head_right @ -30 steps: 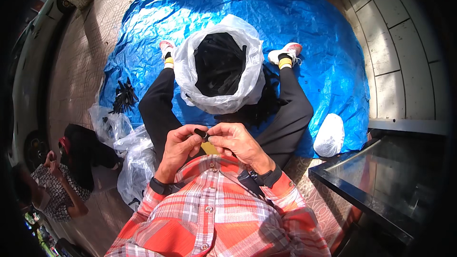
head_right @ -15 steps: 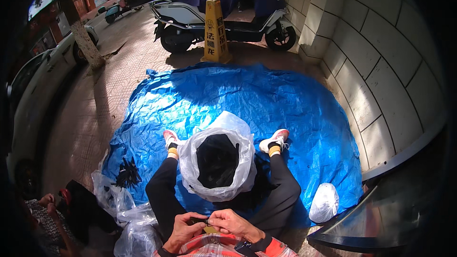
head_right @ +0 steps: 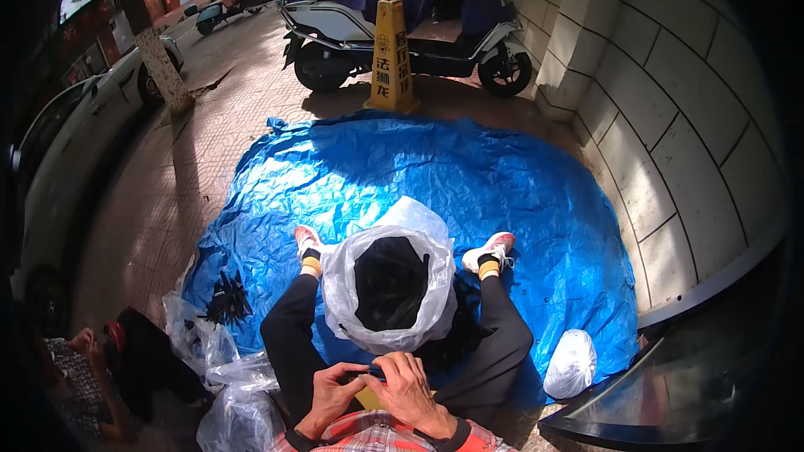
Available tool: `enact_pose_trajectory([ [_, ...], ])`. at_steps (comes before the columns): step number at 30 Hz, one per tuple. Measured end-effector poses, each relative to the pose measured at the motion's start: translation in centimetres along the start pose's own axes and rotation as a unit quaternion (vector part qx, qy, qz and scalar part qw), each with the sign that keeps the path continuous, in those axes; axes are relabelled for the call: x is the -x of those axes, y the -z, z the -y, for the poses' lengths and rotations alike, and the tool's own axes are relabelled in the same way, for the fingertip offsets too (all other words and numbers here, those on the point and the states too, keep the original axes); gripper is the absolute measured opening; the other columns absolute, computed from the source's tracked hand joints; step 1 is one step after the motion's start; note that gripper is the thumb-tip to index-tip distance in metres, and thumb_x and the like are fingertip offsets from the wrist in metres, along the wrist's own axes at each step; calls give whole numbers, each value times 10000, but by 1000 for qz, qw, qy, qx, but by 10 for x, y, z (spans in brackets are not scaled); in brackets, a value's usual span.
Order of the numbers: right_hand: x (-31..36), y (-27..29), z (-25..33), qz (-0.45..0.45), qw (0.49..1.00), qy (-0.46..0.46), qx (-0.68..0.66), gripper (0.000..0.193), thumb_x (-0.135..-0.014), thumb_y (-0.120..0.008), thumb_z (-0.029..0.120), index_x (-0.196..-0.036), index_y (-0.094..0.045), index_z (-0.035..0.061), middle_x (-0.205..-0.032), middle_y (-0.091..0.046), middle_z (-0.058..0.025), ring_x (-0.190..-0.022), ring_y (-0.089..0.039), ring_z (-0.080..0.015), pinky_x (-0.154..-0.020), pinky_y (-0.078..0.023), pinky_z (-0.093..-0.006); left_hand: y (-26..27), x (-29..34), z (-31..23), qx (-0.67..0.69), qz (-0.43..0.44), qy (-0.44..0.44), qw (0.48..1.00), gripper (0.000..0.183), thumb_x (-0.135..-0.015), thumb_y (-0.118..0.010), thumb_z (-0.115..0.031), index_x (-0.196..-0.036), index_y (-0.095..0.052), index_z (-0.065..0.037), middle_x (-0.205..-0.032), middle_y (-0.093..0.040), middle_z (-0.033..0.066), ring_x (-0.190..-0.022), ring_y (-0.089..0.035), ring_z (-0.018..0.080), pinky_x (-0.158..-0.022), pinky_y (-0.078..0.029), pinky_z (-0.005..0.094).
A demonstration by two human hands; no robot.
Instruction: The recorder is sitting on a tarp outdoors, inspecting and trimming small black plastic or rubber shoe components, likely heel tips or sole attachments.
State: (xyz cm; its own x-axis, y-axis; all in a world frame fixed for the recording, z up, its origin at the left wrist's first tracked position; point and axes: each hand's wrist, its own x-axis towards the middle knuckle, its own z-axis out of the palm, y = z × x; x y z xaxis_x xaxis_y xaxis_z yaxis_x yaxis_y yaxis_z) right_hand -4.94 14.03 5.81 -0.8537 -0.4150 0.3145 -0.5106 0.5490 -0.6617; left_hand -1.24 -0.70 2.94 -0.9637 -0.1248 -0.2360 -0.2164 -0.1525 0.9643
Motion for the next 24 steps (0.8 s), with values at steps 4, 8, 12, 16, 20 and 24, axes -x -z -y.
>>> enact_pose_trajectory([
  [4,-2,-9,2,73,996,-31,-31,228,-795,-631,200,-793,-506,10,-742,-488,-115,-726,-531,-287,-615,-431,-377,-1,-3,3,-154,14,-117,981,138,-744,-698,-55,-870,-667,-6,-659,-610,-6,-584,-508,29,-532,-419,182],
  [8,6,-24,-6,9,999,-41,-34,162,-837,-559,142,-803,-501,-4,-717,-495,-127,-658,-540,-287,-545,-437,-366,-4,3,-3,-121,17,-64,990,165,-730,-707,-53,-876,-659,7,-661,-585,-19,-598,-490,25,-543,-395,170],
  [12,13,-32,-7,-41,973,-154,-165,153,-880,-507,125,-866,-506,-27,-747,-527,-157,-635,-566,-286,-519,-440,-348,-6,3,-5,2,-3,-1,1000,172,-736,-698,-40,-894,-656,11,-678,-575,-27,-597,-470,17,-548,-381,160],
  [16,7,-20,6,28,988,-94,-123,169,-851,-573,143,-883,-527,-16,-771,-541,-155,-664,-578,-312,-529,-453,-350,3,12,12,-70,-15,-36,997,169,-742,-679,-12,-904,-642,20,-696,-580,-24,-620,-477,17,-556,-387,158],
  [20,7,-33,-5,-88,981,-84,-153,134,-866,-542,106,-823,-535,-21,-667,-574,-127,-536,-586,-250,-478,-451,-328,-4,6,11,-71,2,-99,993,189,-770,-667,-3,-952,-625,27,-795,-612,7,-663,-504,31,-582,-405,161],
  [24,-2,-21,3,-26,806,-325,-494,291,-904,-520,288,-786,-515,22,-540,-473,3,-422,-436,-46,-376,-345,-198,-20,4,-11,150,17,-59,987,192,-820,-602,-5,-1009,-590,22,-704,-584,33,-546,-503,55,-473,-348,175],
])
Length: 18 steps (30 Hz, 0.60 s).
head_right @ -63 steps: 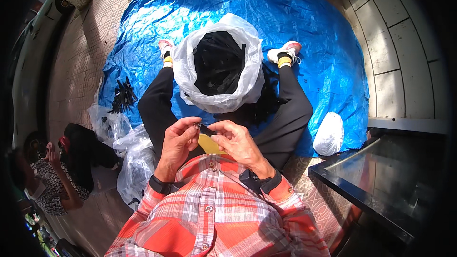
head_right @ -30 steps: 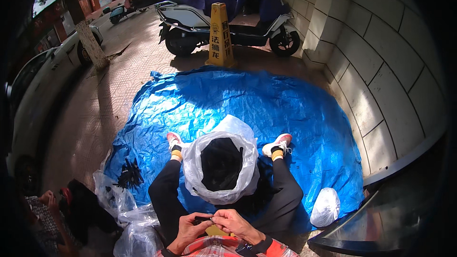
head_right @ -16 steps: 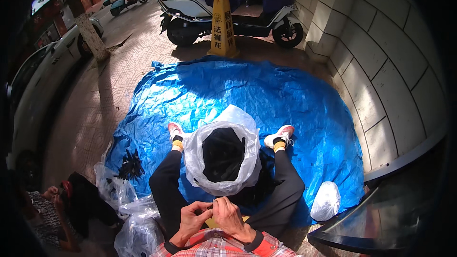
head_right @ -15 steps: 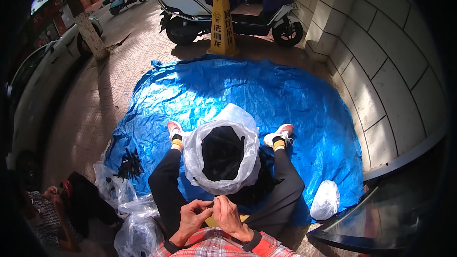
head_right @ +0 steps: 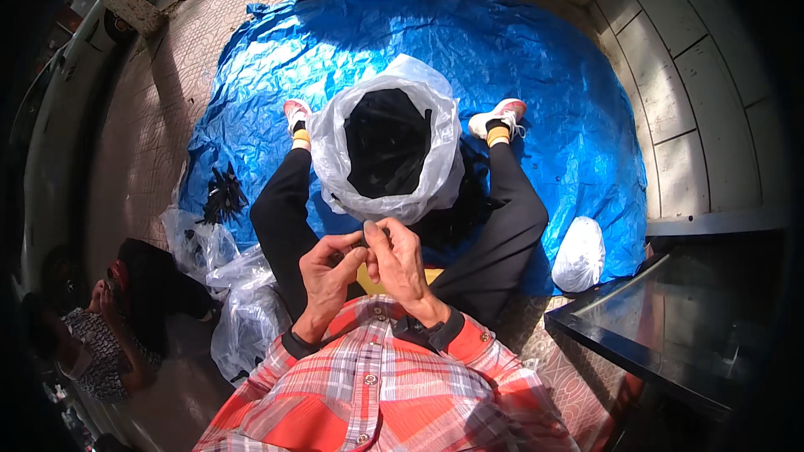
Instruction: The recorder is sitting on a tarp outdoors, inspecting and trimming small black plastic or rubber shoe components, likely heel tips or sole attachments.
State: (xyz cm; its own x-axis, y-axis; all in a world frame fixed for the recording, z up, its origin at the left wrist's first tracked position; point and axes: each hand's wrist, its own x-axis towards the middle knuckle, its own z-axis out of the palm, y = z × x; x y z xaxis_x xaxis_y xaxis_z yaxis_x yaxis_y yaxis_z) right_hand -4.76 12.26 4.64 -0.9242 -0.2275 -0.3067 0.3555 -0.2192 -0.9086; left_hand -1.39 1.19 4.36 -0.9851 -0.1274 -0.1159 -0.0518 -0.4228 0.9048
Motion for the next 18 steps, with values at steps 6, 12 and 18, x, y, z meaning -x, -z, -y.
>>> enact_pose_trajectory([
  [6,2,5,3,19,1000,-14,19,280,-887,-550,264,-790,-529,2,-553,-508,-16,-434,-477,-64,-388,-376,-203,16,5,7,33,-6,108,994,193,-854,-568,-60,-1035,-577,6,-633,-500,-25,-482,-351,19,-430,-233,175],
  [12,7,11,11,-10,980,55,191,229,-860,-599,211,-806,-571,-9,-555,-542,-13,-457,-502,-32,-394,-402,-180,12,11,3,-29,-7,129,991,189,-858,-553,-54,-1032,-580,14,-626,-491,-24,-486,-353,18,-425,-243,178],
  [18,10,20,8,43,984,-14,171,252,-894,-530,212,-868,-571,-36,-637,-606,-80,-523,-588,-106,-468,-477,-230,7,9,-7,-63,-40,177,981,163,-843,-554,-39,-988,-609,13,-608,-490,-40,-479,-360,6,-421,-252,169],
])
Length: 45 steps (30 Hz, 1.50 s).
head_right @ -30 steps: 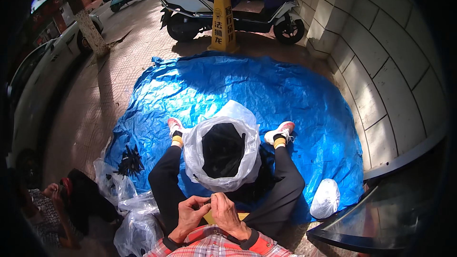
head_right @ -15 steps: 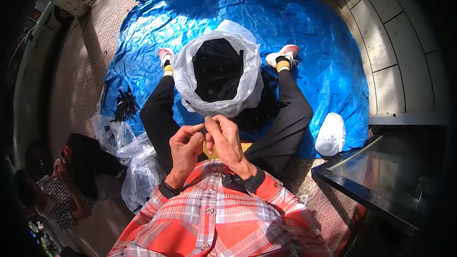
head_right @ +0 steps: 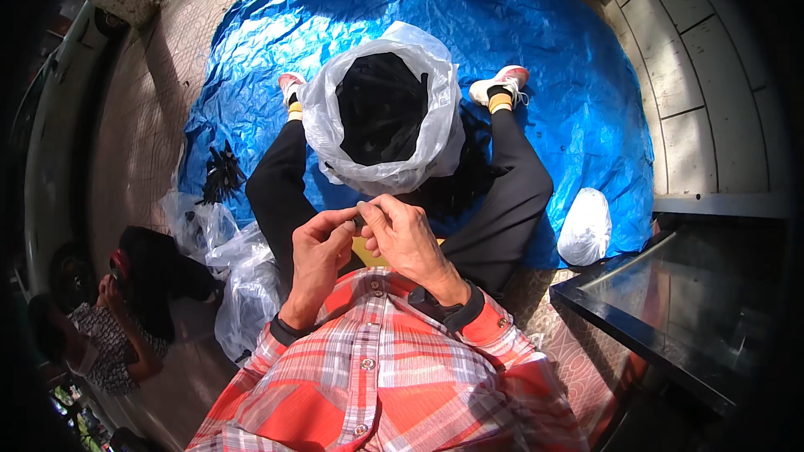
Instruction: The recorder is sitting on a tarp outdoors, inspecting and trimming small black plastic or rubber shoe components, likely heel tips or sole attachments.
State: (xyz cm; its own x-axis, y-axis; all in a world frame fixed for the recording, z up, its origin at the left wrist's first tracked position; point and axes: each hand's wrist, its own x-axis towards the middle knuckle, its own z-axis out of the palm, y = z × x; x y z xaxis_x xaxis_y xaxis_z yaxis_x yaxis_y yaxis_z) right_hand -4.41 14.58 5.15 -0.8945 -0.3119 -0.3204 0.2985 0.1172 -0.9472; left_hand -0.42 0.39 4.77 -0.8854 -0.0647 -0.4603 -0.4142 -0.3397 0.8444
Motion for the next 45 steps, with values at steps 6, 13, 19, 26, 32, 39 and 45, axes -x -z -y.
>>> enact_pose_trajectory([
  [6,2,-1,1,10,1000,-3,15,250,-905,-504,201,-900,-576,-38,-660,-609,-80,-536,-590,-105,-484,-487,-234,-2,-1,0,-28,-22,-5,999,153,-822,-584,-51,-955,-633,6,-617,-511,-51,-496,-405,3,-437,-300,161],
  [13,4,-5,0,6,999,8,50,202,-889,-512,152,-908,-584,-36,-640,-614,-90,-532,-595,-118,-476,-472,-246,-1,-2,7,-49,-34,-44,997,109,-812,-571,-11,-901,-622,28,-659,-588,15,-434,-381,-3,-381,-250,150],
  [19,5,-8,4,9,998,15,65,194,-888,-530,140,-903,-605,-38,-653,-606,-53,-538,-576,-74,-477,-468,-209,1,0,8,-80,-34,-56,995,103,-815,-574,-19,-894,-619,27,-665,-597,11,-437,-387,-4,-381,-252,151],
  [26,6,-11,2,-9,996,40,74,177,-877,-545,130,-883,-611,-35,-645,-602,-47,-538,-579,-77,-478,-466,-207,0,2,8,-81,-42,-58,994,103,-818,-578,-28,-896,-613,30,-659,-592,0,-438,-387,-5,-383,-250,150],
  [32,7,-15,-11,-38,965,195,173,156,-851,-578,111,-878,-602,-41,-692,-595,-98,-557,-594,-141,-500,-471,-244,1,0,10,-94,-50,-63,992,142,-817,-605,-55,-939,-633,13,-696,-568,-25,-591,-454,16,-512,-357,169],
  [39,23,-17,-13,-44,846,391,359,349,-759,-646,76,-1045,-530,-87,-860,-510,-150,-758,-561,-263,-605,-489,-323,4,1,3,-40,-22,-75,996,176,-859,-548,-61,-1005,-617,10,-689,-549,-24,-549,-435,18,-487,-343,164],
  [45,23,-12,-5,-46,843,394,362,312,-748,-640,39,-1027,-558,-73,-859,-521,-140,-773,-549,-254,-639,-482,-320,6,0,3,37,22,-62,997,220,-871,-504,-45,-1063,-594,14,-614,-495,-24,-489,-389,31,-445,-295,175],
])
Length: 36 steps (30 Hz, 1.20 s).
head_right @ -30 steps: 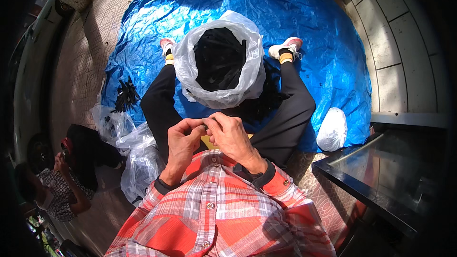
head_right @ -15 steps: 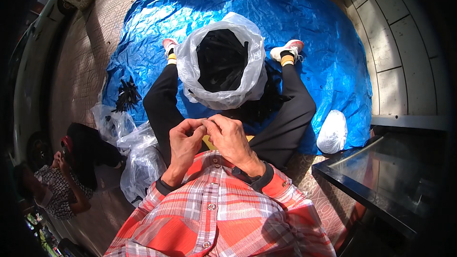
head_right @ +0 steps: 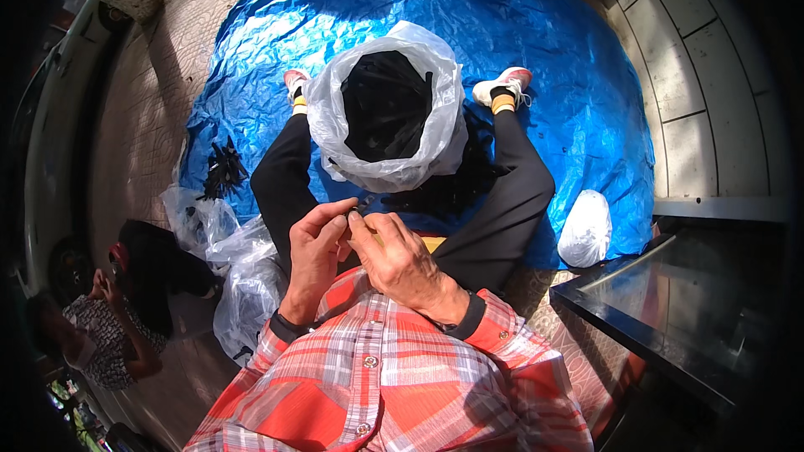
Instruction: The recorder is sitting on a tarp outdoors, inspecting and trimming small black plastic or rubber shoe components, likely heel tips or sole attachments.
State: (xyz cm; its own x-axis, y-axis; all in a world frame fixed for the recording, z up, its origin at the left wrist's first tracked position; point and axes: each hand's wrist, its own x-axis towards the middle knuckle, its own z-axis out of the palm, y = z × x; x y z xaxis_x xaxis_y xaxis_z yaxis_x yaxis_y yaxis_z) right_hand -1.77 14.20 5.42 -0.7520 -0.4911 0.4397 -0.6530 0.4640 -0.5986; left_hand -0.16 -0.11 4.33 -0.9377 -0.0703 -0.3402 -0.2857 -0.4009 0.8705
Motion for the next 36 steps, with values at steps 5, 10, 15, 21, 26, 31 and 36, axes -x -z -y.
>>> enact_pose_trajectory([
  [5,-12,9,-8,-32,992,-52,-107,244,-702,-637,-38,-939,-626,14,-920,-560,-103,-813,-548,-259,-711,-459,-324,2,0,-2,16,15,15,1000,202,-857,-520,-34,-1036,-599,17,-609,-487,-25,-481,-372,28,-437,-281,179],
  [10,-14,12,-18,-21,981,-95,-170,213,-696,-655,-10,-893,-576,5,-898,-569,-104,-839,-545,-258,-728,-448,-331,0,-1,-5,52,27,18,998,175,-826,-537,2,-985,-604,29,-608,-486,-22,-473,-357,25,-426,-261,181],
  [15,-18,17,-23,35,983,-94,-156,262,-708,-661,78,-916,-520,5,-847,-542,-118,-827,-529,-281,-734,-424,-358,0,-1,-6,75,26,30,996,184,-777,-537,34,-948,-603,32,-615,-499,-15,-470,-351,23,-429,-249,181],
  [21,-17,22,-24,129,983,-100,-82,244,-709,-649,97,-884,-515,-7,-832,-506,-124,-750,-530,-256,-645,-431,-341,-4,-2,1,-101,34,-72,992,187,-761,-545,39,-932,-615,11,-675,-543,-15,-549,-442,20,-490,-346,165],
  [26,-22,26,-26,277,868,-321,-259,183,-764,-607,97,-877,-497,5,-798,-476,-62,-689,-487,-114,-586,-416,-255,10,0,-6,-226,100,-30,969,195,-799,-586,28,-993,-579,26,-847,-602,23,-747,-541,50,-661,-437,175],
  [31,-10,26,-36,215,776,-357,-473,168,-824,-588,102,-895,-466,11,-767,-478,12,-703,-458,-50,-613,-391,-218,8,-2,-16,-126,71,-22,989,416,-813,-645,-114,-1184,-490,-11,-765,-550,-18,-578,-431,13,-460,-293,151],
  [36,-10,27,-38,245,790,-314,-467,179,-812,-583,94,-927,-487,-4,-806,-531,-25,-746,-504,-71,-664,-423,-242,29,-6,4,-17,179,133,975,222,-886,-561,-214,-1022,-569,-39,-710,-537,-33,-539,-362,0,-455,-249,152],
])
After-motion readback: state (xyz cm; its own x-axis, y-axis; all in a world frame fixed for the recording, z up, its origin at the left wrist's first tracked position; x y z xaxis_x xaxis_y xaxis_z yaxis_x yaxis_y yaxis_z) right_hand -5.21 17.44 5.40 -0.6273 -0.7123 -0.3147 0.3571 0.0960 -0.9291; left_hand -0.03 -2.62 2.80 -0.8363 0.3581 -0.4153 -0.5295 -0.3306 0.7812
